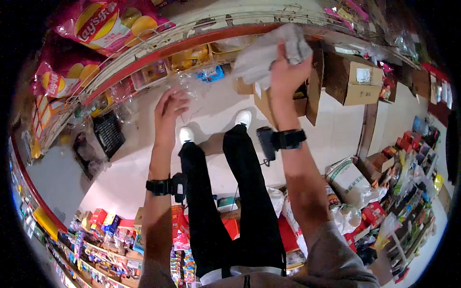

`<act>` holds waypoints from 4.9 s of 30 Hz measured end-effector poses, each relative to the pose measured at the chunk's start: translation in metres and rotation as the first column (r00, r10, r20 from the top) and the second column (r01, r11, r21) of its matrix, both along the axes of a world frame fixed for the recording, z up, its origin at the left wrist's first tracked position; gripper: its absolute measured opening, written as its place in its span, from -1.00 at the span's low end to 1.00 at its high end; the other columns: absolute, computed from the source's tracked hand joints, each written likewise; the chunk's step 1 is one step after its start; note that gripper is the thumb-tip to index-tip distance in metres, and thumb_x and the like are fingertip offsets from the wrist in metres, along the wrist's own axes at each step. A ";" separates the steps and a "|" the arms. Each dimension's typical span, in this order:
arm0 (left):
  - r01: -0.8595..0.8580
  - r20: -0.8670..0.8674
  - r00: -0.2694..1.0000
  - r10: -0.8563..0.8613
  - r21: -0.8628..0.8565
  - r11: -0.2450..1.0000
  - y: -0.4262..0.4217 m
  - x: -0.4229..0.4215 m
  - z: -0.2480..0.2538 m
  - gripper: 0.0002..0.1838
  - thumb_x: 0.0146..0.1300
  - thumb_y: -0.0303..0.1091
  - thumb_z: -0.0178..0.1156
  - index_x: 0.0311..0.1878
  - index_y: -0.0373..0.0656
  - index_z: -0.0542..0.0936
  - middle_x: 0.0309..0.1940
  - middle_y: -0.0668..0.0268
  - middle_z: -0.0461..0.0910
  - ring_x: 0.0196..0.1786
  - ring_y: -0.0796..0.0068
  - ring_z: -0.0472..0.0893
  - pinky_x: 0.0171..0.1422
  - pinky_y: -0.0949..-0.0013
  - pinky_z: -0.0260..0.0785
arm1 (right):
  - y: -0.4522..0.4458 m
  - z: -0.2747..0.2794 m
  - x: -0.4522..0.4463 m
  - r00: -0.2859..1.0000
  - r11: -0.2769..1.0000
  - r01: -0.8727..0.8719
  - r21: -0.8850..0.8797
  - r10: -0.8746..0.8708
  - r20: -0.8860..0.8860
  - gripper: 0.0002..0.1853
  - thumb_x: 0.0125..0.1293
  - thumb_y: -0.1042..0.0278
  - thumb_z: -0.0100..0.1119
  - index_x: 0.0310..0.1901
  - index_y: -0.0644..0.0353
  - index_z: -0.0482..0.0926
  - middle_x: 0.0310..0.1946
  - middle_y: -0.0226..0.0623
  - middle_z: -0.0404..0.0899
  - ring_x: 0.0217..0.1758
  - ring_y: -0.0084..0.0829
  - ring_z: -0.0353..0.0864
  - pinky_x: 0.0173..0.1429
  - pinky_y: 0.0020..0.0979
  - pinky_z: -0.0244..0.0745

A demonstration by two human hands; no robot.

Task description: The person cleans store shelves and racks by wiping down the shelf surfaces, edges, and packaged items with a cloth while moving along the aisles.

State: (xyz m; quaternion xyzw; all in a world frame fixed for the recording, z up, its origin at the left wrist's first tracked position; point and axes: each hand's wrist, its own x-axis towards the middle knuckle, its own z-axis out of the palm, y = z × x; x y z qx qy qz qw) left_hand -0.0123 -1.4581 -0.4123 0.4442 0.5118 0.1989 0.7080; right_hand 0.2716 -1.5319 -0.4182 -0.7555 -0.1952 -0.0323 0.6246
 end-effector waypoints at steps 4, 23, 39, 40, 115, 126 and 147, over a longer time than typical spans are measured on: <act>-0.039 0.252 0.967 0.046 -0.034 0.999 0.019 0.025 0.013 -0.52 0.56 -0.21 0.03 0.43 -0.22 0.39 0.27 0.15 0.58 0.15 0.32 0.62 0.24 0.28 0.48 | 0.018 0.003 -0.063 0.988 0.968 -0.102 -0.231 0.072 -0.134 -0.54 0.23 0.41 0.47 0.12 0.34 0.52 -0.09 -0.13 0.72 -0.06 -0.30 0.70 0.08 -0.29 0.57; -0.073 0.341 0.927 0.155 -0.243 0.967 0.045 0.023 0.028 -0.45 0.46 -0.26 0.14 0.48 -0.07 0.37 0.31 0.18 0.54 0.27 0.33 0.54 0.39 0.19 0.35 | -0.030 0.008 0.094 0.904 0.987 0.141 0.072 -0.099 -0.415 -0.74 0.37 0.60 0.11 0.05 0.16 0.57 -0.13 -0.38 0.65 -0.29 -0.55 0.57 -0.23 -0.48 0.49; 0.040 0.241 0.971 0.015 -0.222 0.974 0.012 0.039 0.024 -0.51 0.48 -0.17 0.11 0.41 -0.09 0.47 0.23 0.18 0.61 0.19 0.33 0.63 0.30 0.26 0.43 | -0.005 0.017 0.025 0.898 0.999 -0.038 0.004 0.036 -0.439 -0.56 0.35 0.47 0.33 0.23 0.26 0.49 0.10 -0.34 0.61 0.05 -0.41 0.61 0.13 -0.32 0.52; 0.050 0.228 0.974 0.000 -0.212 0.976 0.007 0.041 0.022 -0.51 0.49 -0.17 0.09 0.41 -0.09 0.47 0.24 0.17 0.61 0.19 0.33 0.63 0.31 0.25 0.42 | -0.008 0.021 0.040 0.895 0.999 -0.043 0.005 0.040 -0.443 -0.56 0.35 0.47 0.33 0.23 0.26 0.49 0.10 -0.34 0.61 0.05 -0.41 0.61 0.13 -0.32 0.52; -0.145 0.263 0.951 0.164 -0.091 0.985 -0.269 0.021 0.232 -0.53 0.37 -0.54 0.13 0.35 -0.24 0.46 0.17 0.26 0.58 0.19 0.47 0.56 0.29 0.37 0.40 | -0.233 0.273 -0.063 0.416 0.160 -0.786 -0.597 0.851 -0.319 -0.38 0.07 0.45 0.46 0.21 0.18 0.47 -0.14 0.03 0.71 -0.10 0.11 0.71 0.01 -0.06 0.61; -0.335 0.284 0.894 0.346 -0.087 0.938 -0.281 -0.165 0.321 -0.76 0.43 -0.25 0.19 -0.03 -0.23 0.61 -0.14 0.27 0.67 -0.01 0.37 0.68 0.19 0.28 0.52 | -0.193 0.371 -0.195 0.164 -0.104 -0.560 -0.822 0.958 -0.234 -0.53 0.18 0.28 0.34 0.15 0.03 0.53 -0.15 0.02 0.69 -0.09 0.11 0.68 -0.02 0.02 0.58; -0.639 -0.155 0.760 0.631 -0.005 0.769 -0.312 -0.371 0.263 -0.71 0.35 -0.47 0.17 0.11 -0.33 0.58 -0.32 0.21 0.67 -0.20 0.39 0.73 -0.13 0.35 0.60 | -0.049 0.350 -0.302 0.131 -0.097 -0.708 -0.699 0.955 -0.266 -0.38 0.14 0.15 0.52 0.21 0.16 0.53 -0.02 0.00 0.69 0.10 0.04 0.65 0.16 -0.12 0.54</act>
